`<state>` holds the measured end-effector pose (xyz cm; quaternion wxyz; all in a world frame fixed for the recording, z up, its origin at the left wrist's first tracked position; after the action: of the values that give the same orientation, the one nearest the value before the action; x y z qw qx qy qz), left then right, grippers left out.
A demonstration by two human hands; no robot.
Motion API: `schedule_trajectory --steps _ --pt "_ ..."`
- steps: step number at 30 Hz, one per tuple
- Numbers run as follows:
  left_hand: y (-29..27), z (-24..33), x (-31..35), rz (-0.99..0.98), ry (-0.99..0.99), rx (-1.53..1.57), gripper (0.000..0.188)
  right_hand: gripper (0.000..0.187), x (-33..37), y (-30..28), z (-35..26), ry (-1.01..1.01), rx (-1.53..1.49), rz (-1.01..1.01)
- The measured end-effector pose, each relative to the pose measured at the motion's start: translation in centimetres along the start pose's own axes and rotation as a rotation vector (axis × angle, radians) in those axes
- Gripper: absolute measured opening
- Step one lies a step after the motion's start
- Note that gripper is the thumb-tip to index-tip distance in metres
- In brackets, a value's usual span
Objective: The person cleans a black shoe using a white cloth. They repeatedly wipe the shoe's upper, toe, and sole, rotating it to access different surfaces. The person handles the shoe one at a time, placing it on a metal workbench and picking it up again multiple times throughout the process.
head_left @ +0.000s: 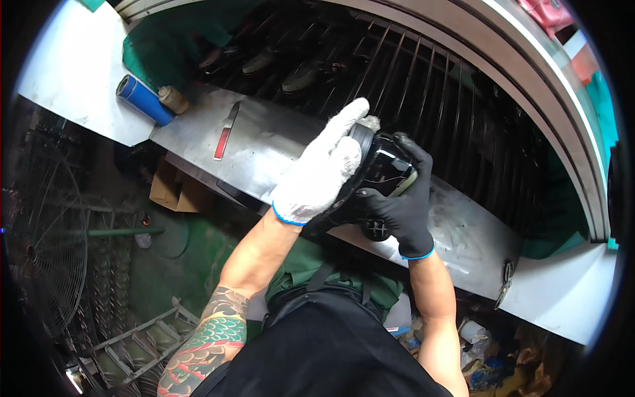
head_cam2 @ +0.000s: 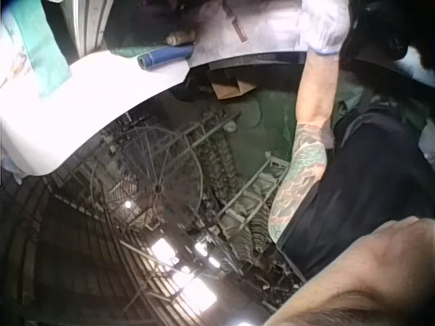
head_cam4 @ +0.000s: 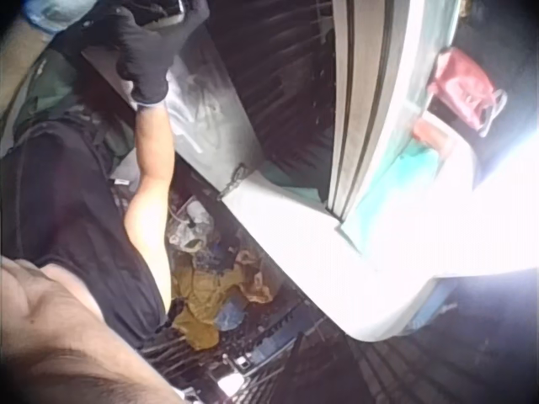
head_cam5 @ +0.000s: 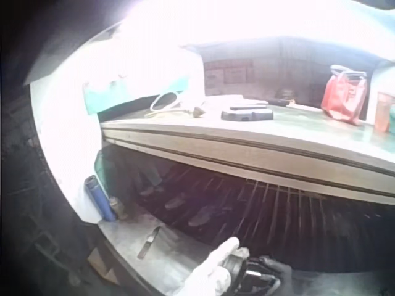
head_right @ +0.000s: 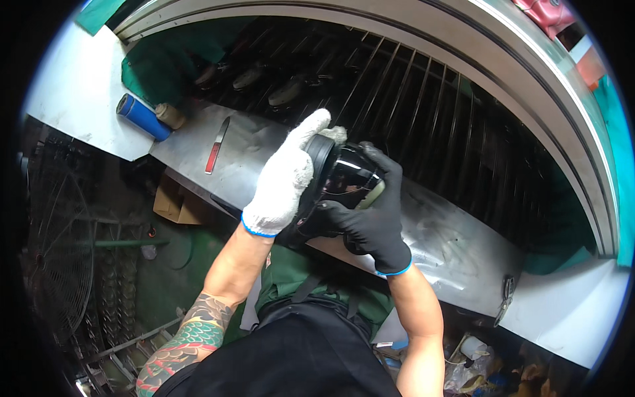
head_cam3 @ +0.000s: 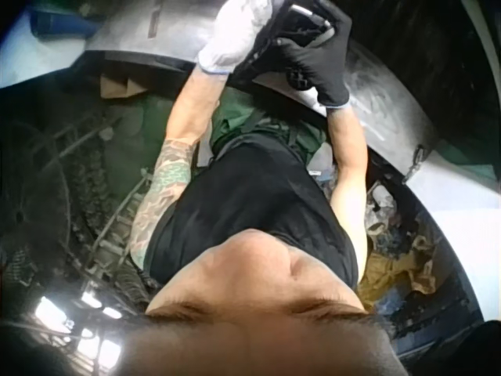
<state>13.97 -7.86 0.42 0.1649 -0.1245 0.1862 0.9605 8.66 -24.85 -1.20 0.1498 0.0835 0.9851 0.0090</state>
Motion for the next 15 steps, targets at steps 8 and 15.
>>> schedule_trajectory --steps 8,15 --pt "-0.3 1.1 0.7 -0.053 -0.065 0.066 0.086 0.102 0.9 1.2 -1.6 -0.042 -0.043 -0.062" --pt "-1.1 6.0 2.7 -0.199 0.143 -0.271 0.086 0.083 0.7 0.7 -4.8 -0.550 0.223 -0.284"
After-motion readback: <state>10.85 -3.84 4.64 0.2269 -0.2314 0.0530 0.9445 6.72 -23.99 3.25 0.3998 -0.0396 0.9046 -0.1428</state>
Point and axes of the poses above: each hand's wrist, its own x-axis away from the middle knuckle, its own y-axis out of the palm, z = x × y, the point moved 1 cm from there along -x, towards the middle knuckle, and after that the axes turned 5 degrees about z, right-handed, at the moved point
